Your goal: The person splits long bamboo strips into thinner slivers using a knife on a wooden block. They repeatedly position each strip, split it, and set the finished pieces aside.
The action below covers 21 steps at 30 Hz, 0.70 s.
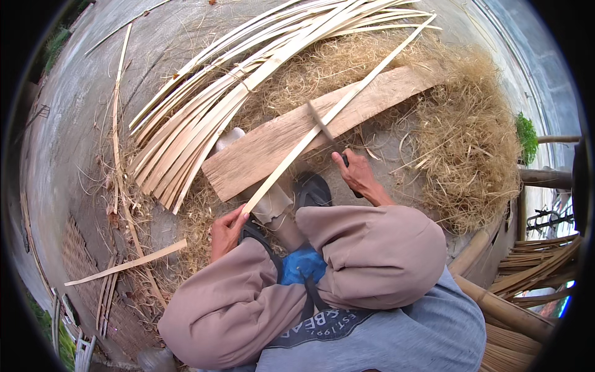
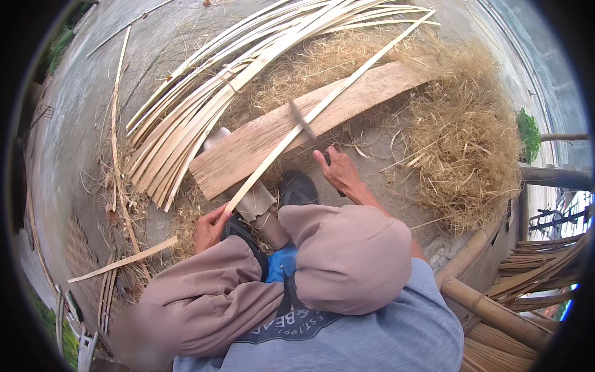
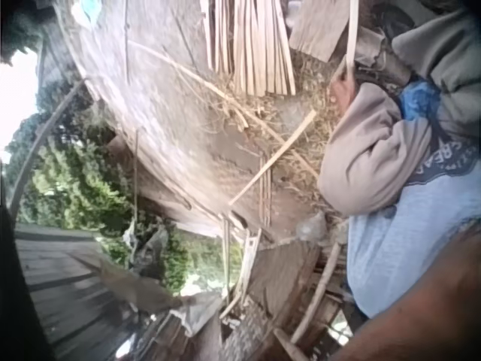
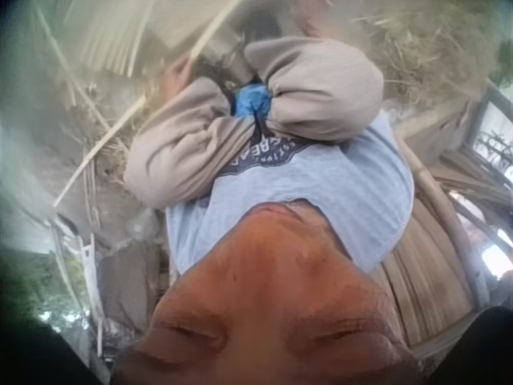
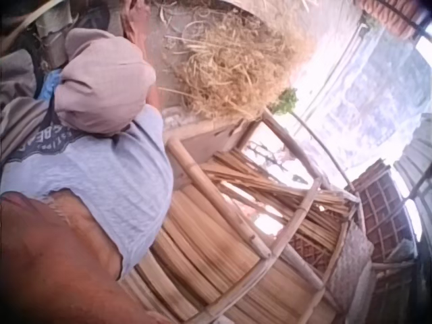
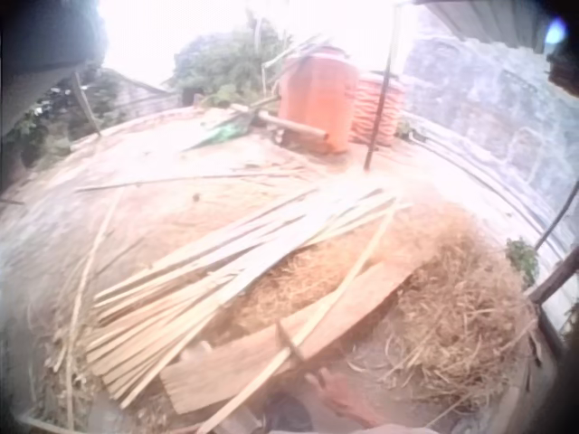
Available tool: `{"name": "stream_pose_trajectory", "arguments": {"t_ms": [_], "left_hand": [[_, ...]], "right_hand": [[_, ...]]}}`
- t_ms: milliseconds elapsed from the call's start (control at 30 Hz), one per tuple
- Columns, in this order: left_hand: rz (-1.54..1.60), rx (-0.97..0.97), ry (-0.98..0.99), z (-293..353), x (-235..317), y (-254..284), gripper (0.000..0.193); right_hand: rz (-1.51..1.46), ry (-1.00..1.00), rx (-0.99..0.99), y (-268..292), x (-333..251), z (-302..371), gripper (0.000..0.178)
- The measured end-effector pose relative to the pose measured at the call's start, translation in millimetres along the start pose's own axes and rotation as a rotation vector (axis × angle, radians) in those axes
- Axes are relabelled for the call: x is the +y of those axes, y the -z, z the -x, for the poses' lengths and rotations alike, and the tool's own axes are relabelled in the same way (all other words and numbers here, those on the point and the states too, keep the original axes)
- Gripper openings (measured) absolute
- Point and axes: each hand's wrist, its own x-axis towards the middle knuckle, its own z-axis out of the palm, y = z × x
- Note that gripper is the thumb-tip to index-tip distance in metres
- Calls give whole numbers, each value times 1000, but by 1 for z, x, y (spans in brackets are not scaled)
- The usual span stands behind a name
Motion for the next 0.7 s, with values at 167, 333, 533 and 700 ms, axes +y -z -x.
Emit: {"name": "stream_pose_trajectory", "arguments": {"t_ms": [167,333,533,700], "left_hand": [[211,-153,212,-18,-1,4,42],[324,-255,405,-15,3,16,43],[337,-306,438,6,-15,48,40],[200,-201,368,25,-22,56,44]], "right_hand": [[-2,347,-118,-18,-48,69,45],[-178,-96,82,-4,-15,20,49],[-100,21,209,20,28,2,51],[-55,88,166,29,31,-9,53]]}}
